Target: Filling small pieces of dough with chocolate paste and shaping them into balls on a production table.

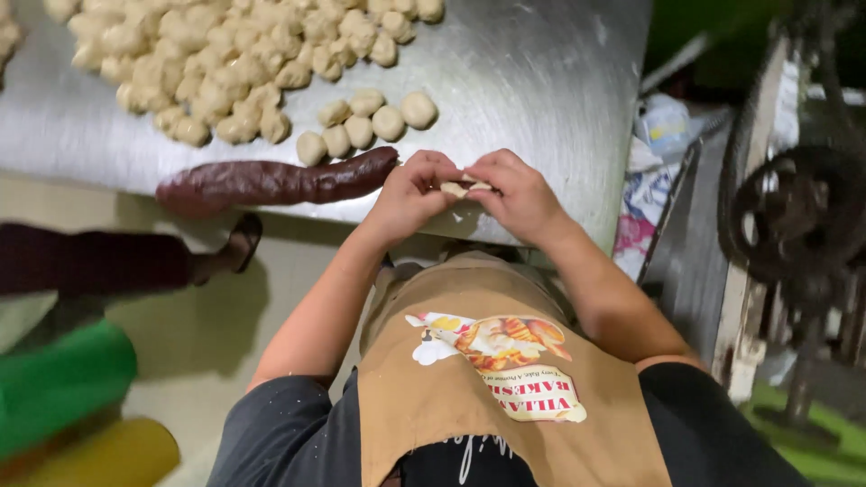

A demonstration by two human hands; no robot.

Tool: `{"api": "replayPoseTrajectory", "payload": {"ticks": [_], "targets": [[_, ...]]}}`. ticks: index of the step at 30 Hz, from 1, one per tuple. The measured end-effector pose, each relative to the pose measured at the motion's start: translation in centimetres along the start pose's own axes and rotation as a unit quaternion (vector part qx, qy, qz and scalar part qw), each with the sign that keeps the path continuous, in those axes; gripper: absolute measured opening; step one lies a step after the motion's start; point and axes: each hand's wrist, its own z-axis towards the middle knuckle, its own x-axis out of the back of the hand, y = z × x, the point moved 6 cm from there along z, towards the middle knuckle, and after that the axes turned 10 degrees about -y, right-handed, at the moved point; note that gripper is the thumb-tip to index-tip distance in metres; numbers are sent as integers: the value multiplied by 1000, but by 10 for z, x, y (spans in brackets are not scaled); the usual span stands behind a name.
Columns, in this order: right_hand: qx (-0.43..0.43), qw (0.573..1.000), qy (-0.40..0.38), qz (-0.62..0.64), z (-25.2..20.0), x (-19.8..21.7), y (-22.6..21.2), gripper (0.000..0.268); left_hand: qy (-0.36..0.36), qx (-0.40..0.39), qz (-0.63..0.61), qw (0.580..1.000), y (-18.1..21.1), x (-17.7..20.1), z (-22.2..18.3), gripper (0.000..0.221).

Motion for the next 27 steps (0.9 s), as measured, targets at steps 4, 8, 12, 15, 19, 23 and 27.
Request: {"api": "replayPoseTrajectory", "payload": {"ticks": [4,8,12,15,19,23,27], "targets": [[-64,996,-18,-66,-13,-25,18,6,-112,-3,193,975,-43,-17,17,14],[-174,942,-20,-286,-32,-63,20,7,-139,-116,484,856,-41,-38,13,12],[-250,956,37,-148,-58,-51,10,18,-142,-127,402,896,-59,-10,2,14],[-325,941,89,-18,-74,-48,26,61,-149,-54,352,923,-72,6,9,56],[-296,952,77,-17,-56,-64,46,24,-161,-96,371,909,-90,-12,29,23],[-219,951,6,-220,-36,-72,39,14,-148,-168,471,853,-52,-20,30,16],[-163,959,-29,-232,-26,-49,15,23,-151,-124,472,859,-45,-7,27,21]]}}
